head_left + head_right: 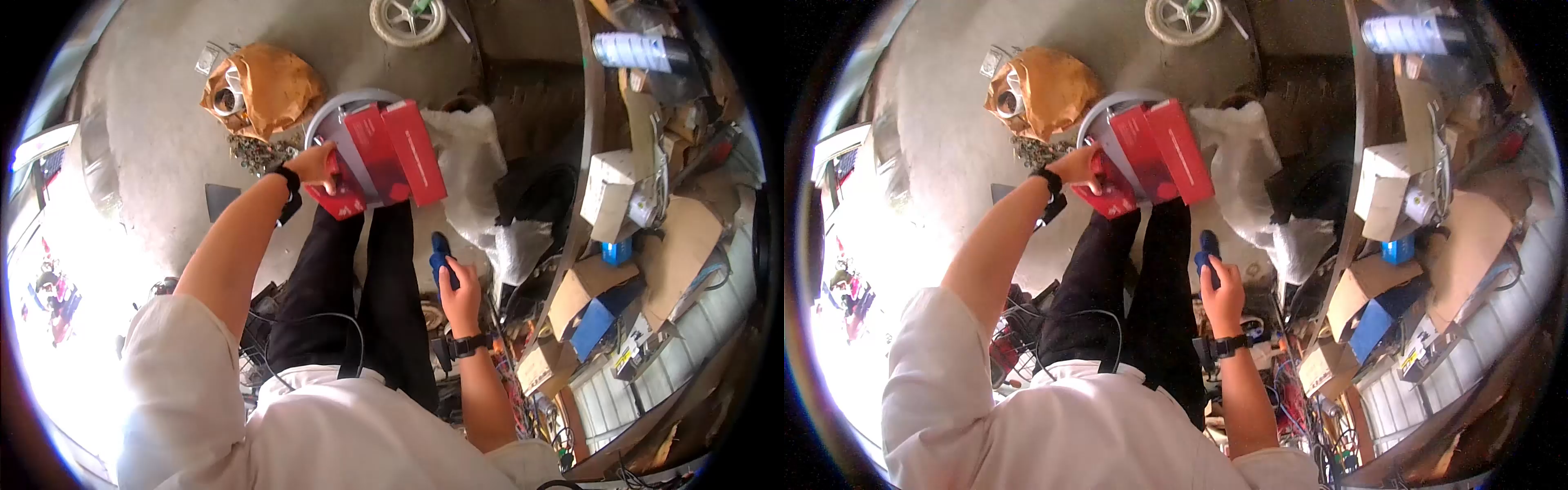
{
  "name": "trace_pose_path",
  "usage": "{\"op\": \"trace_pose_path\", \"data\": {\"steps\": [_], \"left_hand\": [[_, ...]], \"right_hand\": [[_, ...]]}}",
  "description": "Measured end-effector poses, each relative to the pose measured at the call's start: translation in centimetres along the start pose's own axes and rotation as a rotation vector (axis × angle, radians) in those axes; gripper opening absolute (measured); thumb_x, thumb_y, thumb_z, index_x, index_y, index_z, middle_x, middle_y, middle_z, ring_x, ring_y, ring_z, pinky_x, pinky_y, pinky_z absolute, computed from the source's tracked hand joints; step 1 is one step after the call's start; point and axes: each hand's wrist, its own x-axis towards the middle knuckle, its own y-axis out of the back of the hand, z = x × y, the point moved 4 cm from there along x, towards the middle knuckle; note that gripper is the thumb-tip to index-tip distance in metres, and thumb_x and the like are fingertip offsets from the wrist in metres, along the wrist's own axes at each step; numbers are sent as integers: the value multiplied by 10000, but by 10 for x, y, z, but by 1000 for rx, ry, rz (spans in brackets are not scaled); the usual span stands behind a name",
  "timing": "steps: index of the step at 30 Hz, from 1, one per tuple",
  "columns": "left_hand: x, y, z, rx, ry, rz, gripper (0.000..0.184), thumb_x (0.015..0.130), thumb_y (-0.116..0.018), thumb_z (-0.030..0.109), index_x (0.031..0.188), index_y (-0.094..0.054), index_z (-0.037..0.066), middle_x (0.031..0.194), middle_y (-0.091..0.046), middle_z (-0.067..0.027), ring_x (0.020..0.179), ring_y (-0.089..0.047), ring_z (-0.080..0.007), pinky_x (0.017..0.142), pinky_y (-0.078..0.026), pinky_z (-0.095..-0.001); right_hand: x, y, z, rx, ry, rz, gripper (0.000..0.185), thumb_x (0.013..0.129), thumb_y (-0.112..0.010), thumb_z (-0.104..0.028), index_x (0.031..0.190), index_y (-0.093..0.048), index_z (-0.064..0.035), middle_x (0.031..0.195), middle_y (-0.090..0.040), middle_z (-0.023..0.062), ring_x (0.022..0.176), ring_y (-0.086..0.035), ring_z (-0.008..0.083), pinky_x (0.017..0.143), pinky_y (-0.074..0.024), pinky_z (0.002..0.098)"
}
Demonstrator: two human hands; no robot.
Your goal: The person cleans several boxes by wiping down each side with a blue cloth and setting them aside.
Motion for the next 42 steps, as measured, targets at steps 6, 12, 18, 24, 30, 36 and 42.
{"op": "trace_pose_path", "data": {"steps": [6,12,18,24,30,36,42], "left_hand": [[30,15,3,-121,48,-95,938,527,-870,117,1346,-417,63,1138,-629,-144,1105,-573,-270,951,-461,-372],[71,7,-15,251,171,-24,896,536,-826,76,1337,-426,41,1208,-582,-181,1180,-529,-332,1003,-431,-397],[44,22,0,-4,-68,262,778,606,-786,109,1315,-482,12,1277,-551,-197,1223,-504,-351,1041,-414,-381],[-36,60,76,-203,-249,674,621,687,-628,-7,1292,-491,34,1221,-576,-175,1200,-533,-315,1047,-411,-375],[13,49,75,398,-370,392,785,628,-674,-29,1365,-413,40,1366,-451,-178,1307,-405,-351,1074,-375,-402],[64,32,85,620,-502,249,856,604,-725,-9,1388,-381,11,1426,-413,-170,1343,-381,-337,1115,-332,-379],[73,32,76,766,-450,174,964,561,-821,147,1401,-366,18,1437,-405,-158,1351,-381,-298,1137,-301,-384]], "right_hand": [[-10,-26,7,120,-93,-41,248,905,-644,-214,1097,-672,-60,919,-621,127,848,-618,303,740,-505,374],[-4,-30,10,145,-53,-11,246,904,-637,-201,1095,-670,-51,922,-615,144,860,-613,325,751,-500,389],[2,-16,12,201,-126,20,251,906,-639,-197,1104,-660,-44,927,-613,144,858,-613,318,755,-495,386],[12,12,1,208,-79,128,238,896,-648,-145,1103,-658,-27,961,-627,142,894,-622,301,797,-494,376],[11,119,-92,110,283,246,274,771,-727,-137,942,-594,30,950,-634,170,785,-633,302,695,-517,380],[-3,216,-172,-250,752,117,603,753,-691,-250,1196,-354,-19,968,-606,254,758,-615,348,703,-524,428],[-21,219,-157,-371,420,88,594,765,-677,-289,1199,-372,-23,993,-600,259,761,-613,358,712,-525,440]]}}
